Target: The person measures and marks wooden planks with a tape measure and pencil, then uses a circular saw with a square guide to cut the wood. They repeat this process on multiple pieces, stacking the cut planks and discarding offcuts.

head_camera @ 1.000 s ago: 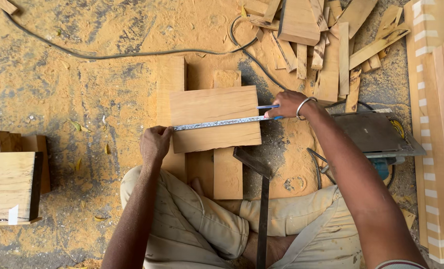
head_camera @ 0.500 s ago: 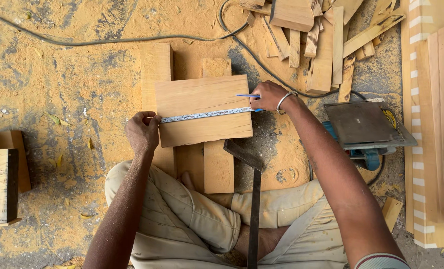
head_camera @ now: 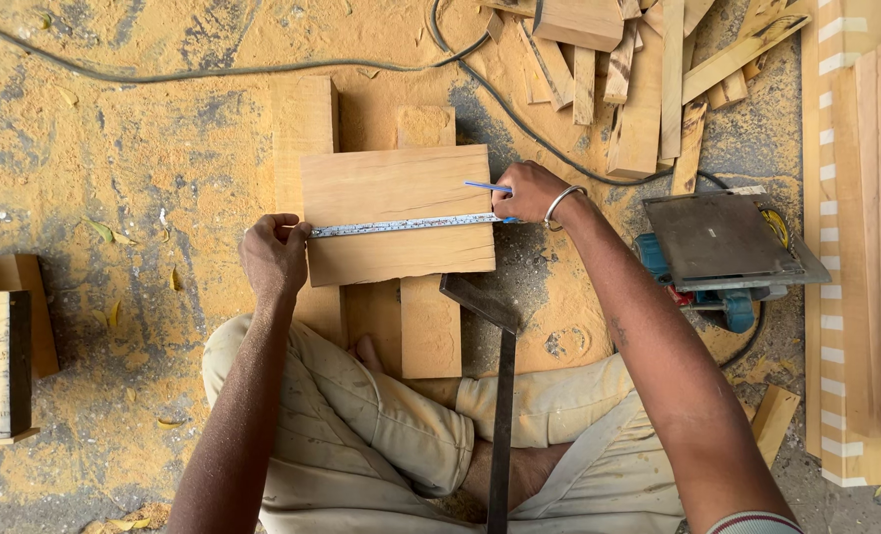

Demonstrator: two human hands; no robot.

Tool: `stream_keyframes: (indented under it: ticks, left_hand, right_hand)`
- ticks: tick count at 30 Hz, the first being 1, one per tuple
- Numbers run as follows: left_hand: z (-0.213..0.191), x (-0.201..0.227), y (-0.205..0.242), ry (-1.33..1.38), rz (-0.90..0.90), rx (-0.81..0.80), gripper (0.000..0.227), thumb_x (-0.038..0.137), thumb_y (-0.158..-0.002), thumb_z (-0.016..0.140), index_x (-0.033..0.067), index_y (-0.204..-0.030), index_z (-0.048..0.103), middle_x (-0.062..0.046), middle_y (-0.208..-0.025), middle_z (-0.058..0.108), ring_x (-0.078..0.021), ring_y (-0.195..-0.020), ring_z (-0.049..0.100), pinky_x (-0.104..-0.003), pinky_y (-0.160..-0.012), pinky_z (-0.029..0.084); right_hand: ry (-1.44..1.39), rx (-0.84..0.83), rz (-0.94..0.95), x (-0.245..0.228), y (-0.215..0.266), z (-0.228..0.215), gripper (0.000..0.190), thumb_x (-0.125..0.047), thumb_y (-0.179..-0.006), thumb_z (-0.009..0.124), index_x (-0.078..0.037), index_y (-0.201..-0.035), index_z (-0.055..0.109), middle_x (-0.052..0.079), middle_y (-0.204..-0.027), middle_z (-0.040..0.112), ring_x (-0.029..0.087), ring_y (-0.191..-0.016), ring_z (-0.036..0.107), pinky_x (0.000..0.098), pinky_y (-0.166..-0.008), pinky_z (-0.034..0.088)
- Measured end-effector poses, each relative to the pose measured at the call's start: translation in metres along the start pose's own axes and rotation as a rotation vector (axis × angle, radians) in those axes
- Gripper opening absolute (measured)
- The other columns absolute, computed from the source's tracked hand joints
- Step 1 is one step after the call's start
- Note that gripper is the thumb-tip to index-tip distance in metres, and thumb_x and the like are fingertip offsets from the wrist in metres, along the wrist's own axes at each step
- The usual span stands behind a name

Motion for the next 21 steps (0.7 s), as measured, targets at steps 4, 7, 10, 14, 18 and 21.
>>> stream_keyframes:
  ticks: [4,7,10,14,18,21]
  left_hand:
    - [0.001,-0.002,0.004,-0.051,0.038,0.014,0.023,0.019,-0.091,0.078,0.0007,-0.105,0.075,-0.012,-0.085,0.078,-0.0204,-0.074,0.073,-0.037,-0.072,0.057]
    - [0.006,0.002,0.001,-0.172,0.021,-0.014,0.025,0.024,-0.095,0.074,0.0038,-0.109,0.074,-0.009,-0.09,0.078,-0.0193,-0.073,0.073,-0.037,-0.07,0.057]
    - [0.01,0.006,0.005,-0.349,0.042,-0.078,0.032,0.033,-0.105,0.065,0.0049,-0.121,0.068,-0.011,-0.109,0.075,-0.0226,-0.086,0.072,-0.039,-0.075,0.058]
    - [0.018,0.027,0.024,-0.569,0.515,0.009,0.053,0.039,-0.101,0.065,0.0014,-0.137,0.056,-0.019,-0.135,0.063,-0.0293,-0.122,0.062,-0.05,-0.104,0.049]
    - [0.053,0.062,0.072,-0.607,0.563,-0.221,0.066,0.049,-0.101,0.053,0.0072,-0.15,0.041,-0.021,-0.158,0.039,-0.0331,-0.147,0.037,-0.063,-0.119,0.026]
    - [0.087,0.093,0.113,-0.592,0.528,-0.427,0.078,0.06,-0.1,0.047,0.0165,-0.16,0.02,-0.021,-0.166,0.012,-0.0369,-0.153,0.012,-0.068,-0.118,0.011]
  right_hand:
    - [-0.013,-0.004,-0.011,0.0,0.003,0.004,0.012,-0.019,-0.074,0.076,-0.008,-0.079,0.079,0.008,-0.07,0.072,0.019,-0.062,0.065,0.0385,-0.064,0.053]
    - [0.045,0.009,0.01,-0.002,0.005,0.004,0.014,-0.021,-0.074,0.077,-0.011,-0.083,0.081,0.008,-0.075,0.074,0.021,-0.068,0.069,0.0392,-0.07,0.055]
    - [0.095,0.052,0.035,-0.005,0.011,0.008,0.017,-0.025,-0.074,0.08,-0.011,-0.084,0.081,0.008,-0.08,0.075,0.023,-0.074,0.071,0.04,-0.076,0.056]
    - [0.091,0.054,0.049,-0.007,0.017,0.004,0.021,-0.03,-0.074,0.081,-0.012,-0.086,0.082,0.009,-0.081,0.076,0.024,-0.077,0.072,0.0404,-0.078,0.057]
    - [0.122,0.103,0.078,-0.009,0.018,0.0,0.023,-0.033,-0.076,0.079,-0.015,-0.09,0.082,0.011,-0.078,0.077,0.026,-0.074,0.073,0.0406,-0.075,0.058]
    - [0.146,0.125,0.048,-0.009,0.017,0.001,0.025,-0.034,-0.073,0.081,-0.013,-0.088,0.082,0.011,-0.074,0.076,0.025,-0.072,0.073,0.0393,-0.074,0.056]
Point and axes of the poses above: each hand's wrist, its own y-axis away from the middle knuckle, its own z-axis out of the palm, x = y × z, the point moved 1 cm from there along -y, towards the middle knuckle
